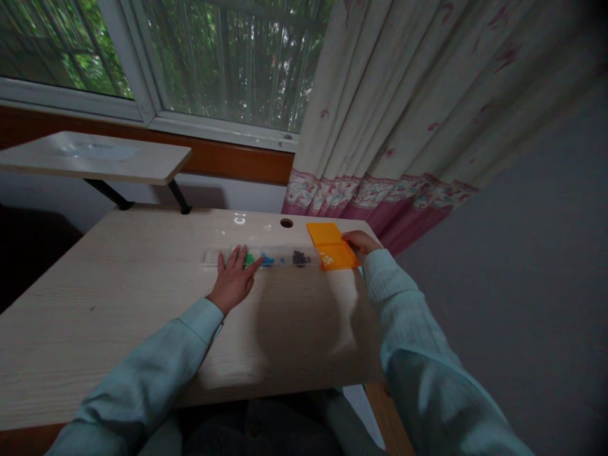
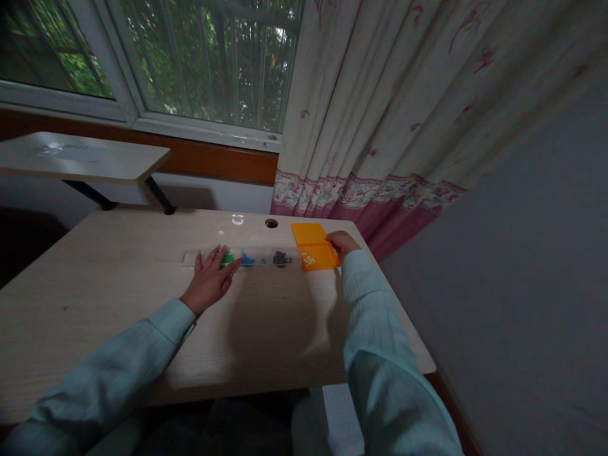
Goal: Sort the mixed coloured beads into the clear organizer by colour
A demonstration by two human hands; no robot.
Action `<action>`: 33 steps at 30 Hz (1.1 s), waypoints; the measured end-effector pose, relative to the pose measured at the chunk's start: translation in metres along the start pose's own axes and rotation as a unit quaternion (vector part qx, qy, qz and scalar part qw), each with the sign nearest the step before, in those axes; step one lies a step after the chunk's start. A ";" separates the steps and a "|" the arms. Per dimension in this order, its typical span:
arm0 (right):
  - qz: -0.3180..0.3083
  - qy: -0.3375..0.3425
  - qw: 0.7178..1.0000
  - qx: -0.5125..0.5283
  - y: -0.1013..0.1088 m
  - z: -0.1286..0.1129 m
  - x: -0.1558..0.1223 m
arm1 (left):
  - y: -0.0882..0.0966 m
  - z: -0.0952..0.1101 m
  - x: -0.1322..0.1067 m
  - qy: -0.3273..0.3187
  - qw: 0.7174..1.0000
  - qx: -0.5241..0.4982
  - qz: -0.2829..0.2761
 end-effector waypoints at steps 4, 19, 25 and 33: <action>-0.019 -0.030 0.997 0.070 -0.003 0.013 0.004 | 0.000 0.000 0.000 -0.004 1.000 0.002 0.000; -0.066 -0.031 0.978 0.195 -0.008 0.025 0.008 | 0.002 0.000 0.001 -0.008 1.000 0.020 0.001; -0.006 0.040 0.970 0.239 0.002 0.037 0.001 | 0.000 0.001 0.001 -0.007 1.000 0.019 0.003; 0.075 0.167 0.963 0.196 0.009 0.058 -0.021 | -0.001 0.000 0.000 -0.008 1.000 0.021 0.000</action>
Point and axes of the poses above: each hand's wrist, its own x-axis towards the middle knuckle, its own y-axis out of the back of the hand, z = x × y, the point moved 4 cm from there along x, towards the middle knuckle, and after that the axes turned 7 degrees about z, right-handed, at the moved point
